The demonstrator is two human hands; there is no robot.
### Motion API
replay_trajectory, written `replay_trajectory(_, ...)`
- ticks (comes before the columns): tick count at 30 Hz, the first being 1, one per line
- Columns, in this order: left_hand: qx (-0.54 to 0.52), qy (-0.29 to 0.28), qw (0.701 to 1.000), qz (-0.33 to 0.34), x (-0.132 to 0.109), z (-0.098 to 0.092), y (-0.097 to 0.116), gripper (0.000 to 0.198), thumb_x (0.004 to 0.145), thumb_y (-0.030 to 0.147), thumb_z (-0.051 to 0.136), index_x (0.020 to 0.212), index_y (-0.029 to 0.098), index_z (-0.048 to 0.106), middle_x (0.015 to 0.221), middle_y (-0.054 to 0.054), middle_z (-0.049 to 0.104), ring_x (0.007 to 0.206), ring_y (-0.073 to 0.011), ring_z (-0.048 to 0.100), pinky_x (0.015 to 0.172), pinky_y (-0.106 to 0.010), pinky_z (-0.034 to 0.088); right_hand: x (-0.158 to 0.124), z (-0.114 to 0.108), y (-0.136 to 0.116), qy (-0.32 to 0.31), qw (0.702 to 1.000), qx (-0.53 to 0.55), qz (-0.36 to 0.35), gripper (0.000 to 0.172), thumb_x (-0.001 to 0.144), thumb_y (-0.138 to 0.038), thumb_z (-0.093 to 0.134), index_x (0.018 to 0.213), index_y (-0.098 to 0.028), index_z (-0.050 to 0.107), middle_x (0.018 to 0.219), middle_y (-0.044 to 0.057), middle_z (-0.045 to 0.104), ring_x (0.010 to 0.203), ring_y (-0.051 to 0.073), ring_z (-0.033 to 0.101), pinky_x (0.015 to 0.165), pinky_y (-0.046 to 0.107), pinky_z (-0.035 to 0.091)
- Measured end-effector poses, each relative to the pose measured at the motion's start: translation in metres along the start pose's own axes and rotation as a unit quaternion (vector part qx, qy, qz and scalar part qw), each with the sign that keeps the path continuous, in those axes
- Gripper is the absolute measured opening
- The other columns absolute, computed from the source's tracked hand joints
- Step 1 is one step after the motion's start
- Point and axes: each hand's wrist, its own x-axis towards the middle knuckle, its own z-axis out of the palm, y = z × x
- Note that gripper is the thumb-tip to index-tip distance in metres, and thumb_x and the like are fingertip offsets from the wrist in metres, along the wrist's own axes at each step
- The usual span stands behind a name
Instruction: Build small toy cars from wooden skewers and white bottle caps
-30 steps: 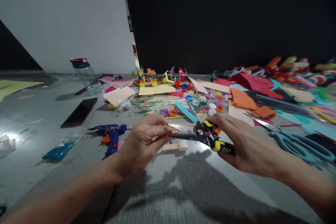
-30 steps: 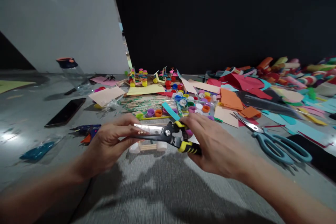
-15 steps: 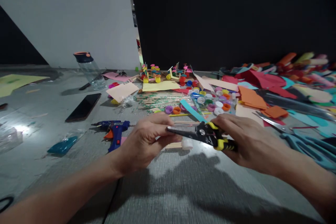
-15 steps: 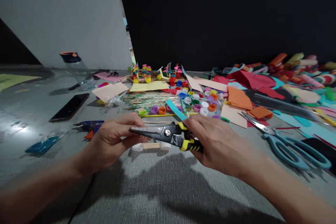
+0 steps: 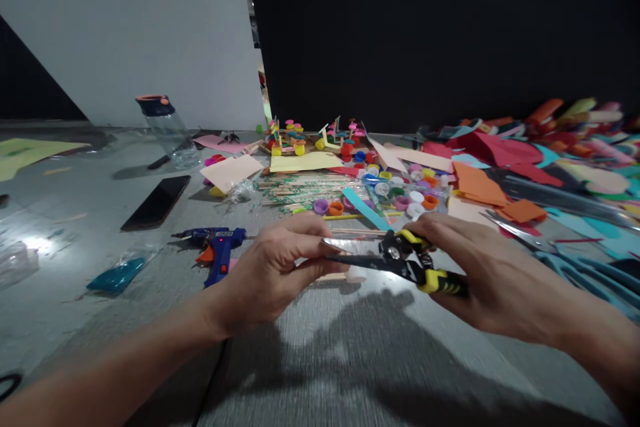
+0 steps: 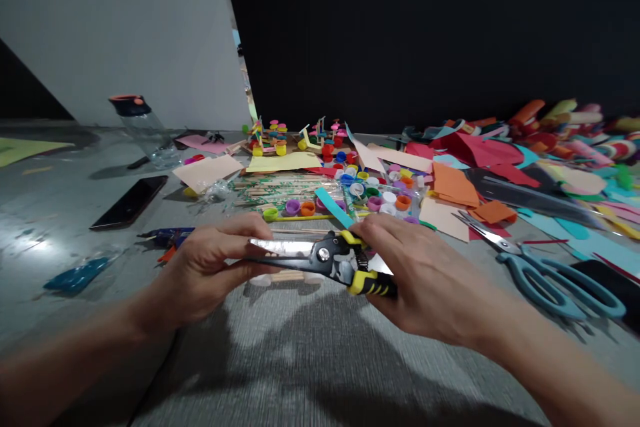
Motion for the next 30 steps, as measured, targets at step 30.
replay_trajectory(30,0.044,0.013,0.999,0.015,-0.0026,-0.0021,0.0002,0.009,0.092,0.014,0.066,0.089,0.018,0.074,0.085,-0.002,0.064,0.083,-0.0148,0.06,0.077,-0.026,0.049,-0.0033,-0.0057,-0.0073,-0.028,0.999,0.02,0.026,0.037,0.088,-0.033,0.057,0.121,-0.022,0.044,0.1,0.013,0.066,0.079,0.03,0.065,0.061,0.04,0.05)
